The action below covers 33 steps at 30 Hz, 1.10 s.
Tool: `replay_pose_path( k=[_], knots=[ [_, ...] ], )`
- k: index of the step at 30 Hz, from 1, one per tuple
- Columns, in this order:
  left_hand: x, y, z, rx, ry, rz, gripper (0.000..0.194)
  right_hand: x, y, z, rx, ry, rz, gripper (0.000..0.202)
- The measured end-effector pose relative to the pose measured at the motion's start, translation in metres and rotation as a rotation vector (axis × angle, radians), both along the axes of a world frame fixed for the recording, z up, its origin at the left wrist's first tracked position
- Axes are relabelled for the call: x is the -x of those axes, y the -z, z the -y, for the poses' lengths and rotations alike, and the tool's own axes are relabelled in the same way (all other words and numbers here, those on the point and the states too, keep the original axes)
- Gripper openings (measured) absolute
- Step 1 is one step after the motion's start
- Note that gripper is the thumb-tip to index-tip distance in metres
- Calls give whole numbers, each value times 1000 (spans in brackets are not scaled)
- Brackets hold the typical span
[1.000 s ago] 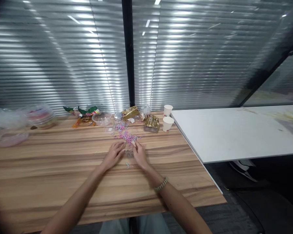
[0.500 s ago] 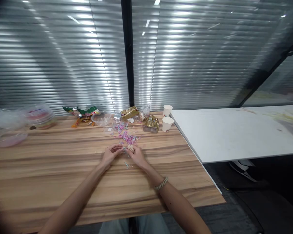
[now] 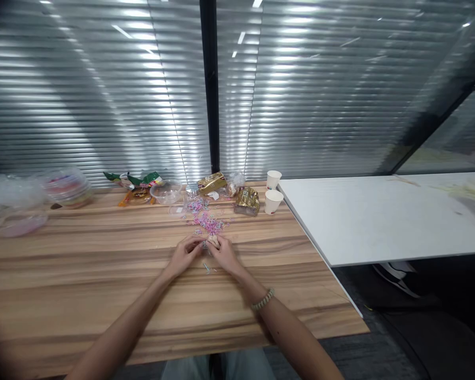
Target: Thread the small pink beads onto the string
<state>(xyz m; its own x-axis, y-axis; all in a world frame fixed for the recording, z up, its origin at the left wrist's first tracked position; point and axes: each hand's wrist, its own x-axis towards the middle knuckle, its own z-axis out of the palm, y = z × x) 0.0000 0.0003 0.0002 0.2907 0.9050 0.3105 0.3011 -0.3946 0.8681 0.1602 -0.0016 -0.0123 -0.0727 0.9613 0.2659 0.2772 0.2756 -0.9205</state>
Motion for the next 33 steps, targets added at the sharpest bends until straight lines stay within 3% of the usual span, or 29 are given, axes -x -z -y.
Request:
replay_pose_path(
  k=[7, 14, 18, 24, 33],
  knots=[
    [1, 2, -1, 97, 37, 51, 14, 0, -1, 0, 23, -36, -12, 25],
    [-3, -5, 1, 372, 79, 300, 13, -1, -3, 1, -19, -45, 64, 23],
    [-5, -3, 1, 446, 88, 375, 15, -1, -1, 0, -35, -48, 83, 22],
    [-2, -4, 5, 574, 243, 371, 15, -1, -2, 2, -18, -53, 50, 20],
    [-5, -5, 4, 412, 159, 282, 30, 0, -5, 2, -21, -6, 26, 17]
  ],
)
